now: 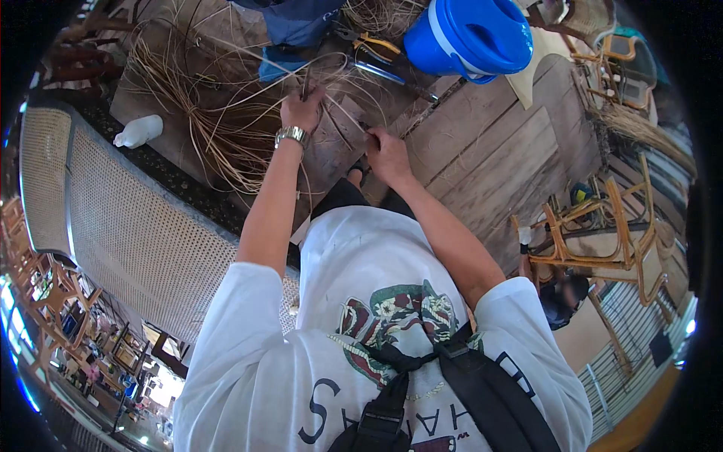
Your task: Weaving rattan strands into a chair frame and trimming the ends.
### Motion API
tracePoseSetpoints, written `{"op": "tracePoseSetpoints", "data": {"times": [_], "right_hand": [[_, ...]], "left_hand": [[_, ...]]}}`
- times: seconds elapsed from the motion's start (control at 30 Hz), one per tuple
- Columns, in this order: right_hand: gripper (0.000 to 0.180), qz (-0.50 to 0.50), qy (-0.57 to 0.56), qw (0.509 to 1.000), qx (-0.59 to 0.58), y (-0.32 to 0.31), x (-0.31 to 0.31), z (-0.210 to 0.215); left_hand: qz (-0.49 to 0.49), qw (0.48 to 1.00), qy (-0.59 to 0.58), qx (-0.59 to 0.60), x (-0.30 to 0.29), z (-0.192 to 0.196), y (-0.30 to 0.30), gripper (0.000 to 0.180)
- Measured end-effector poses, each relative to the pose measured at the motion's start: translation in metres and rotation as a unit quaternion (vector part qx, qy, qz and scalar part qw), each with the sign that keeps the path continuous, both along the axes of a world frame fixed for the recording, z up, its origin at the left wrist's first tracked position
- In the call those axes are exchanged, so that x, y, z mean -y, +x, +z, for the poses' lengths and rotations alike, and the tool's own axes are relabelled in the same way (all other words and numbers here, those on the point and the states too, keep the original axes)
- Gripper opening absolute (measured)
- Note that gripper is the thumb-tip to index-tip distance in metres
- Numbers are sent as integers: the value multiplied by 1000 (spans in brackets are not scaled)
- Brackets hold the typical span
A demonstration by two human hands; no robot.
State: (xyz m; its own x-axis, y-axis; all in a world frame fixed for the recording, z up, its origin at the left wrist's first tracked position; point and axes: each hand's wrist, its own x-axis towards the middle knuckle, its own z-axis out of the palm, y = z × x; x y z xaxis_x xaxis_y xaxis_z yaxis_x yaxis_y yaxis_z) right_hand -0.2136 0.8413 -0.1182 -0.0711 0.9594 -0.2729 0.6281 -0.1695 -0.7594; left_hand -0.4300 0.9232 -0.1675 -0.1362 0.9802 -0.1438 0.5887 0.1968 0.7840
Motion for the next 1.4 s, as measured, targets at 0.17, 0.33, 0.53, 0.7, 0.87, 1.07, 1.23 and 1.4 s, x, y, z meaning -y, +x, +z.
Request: {"op": "tracePoseSetpoints", "data": {"times": [0.17, 0.33, 0.53, 0.7, 0.87, 1.07, 1.23, 1.4], "right_hand": [[14, 13, 15, 999, 35, 13, 5, 6], [12, 58, 23, 987, 147, 19, 11, 6], [15, 149, 54, 962, 223, 20, 9, -5], [17, 148, -7, 959, 240, 25, 14, -3], [21, 70, -56, 993, 79, 20, 14, -9], [28, -30, -140, 990, -4, 23, 7, -35], [30, -18, -169, 985, -34, 36, 2, -48], [30, 7, -171, 985, 24, 35, -3, -45]], "left_hand": [[118, 983, -137, -11, -13, -3, 2, 50], [112, 983, -142, -4, -14, 13, 9, 39], [96, 979, -177, 6, -15, 18, 6, 37], [59, 978, -200, -25, -16, 12, 3, 52], [113, 975, -188, 35, 8, 21, 1, 46], [24, 986, -163, 30, 89, 32, 15, 36], [-51, 991, -121, -35, 95, 13, 40, 25], [-86, 983, -136, -94, 74, 5, 42, 29]]}}
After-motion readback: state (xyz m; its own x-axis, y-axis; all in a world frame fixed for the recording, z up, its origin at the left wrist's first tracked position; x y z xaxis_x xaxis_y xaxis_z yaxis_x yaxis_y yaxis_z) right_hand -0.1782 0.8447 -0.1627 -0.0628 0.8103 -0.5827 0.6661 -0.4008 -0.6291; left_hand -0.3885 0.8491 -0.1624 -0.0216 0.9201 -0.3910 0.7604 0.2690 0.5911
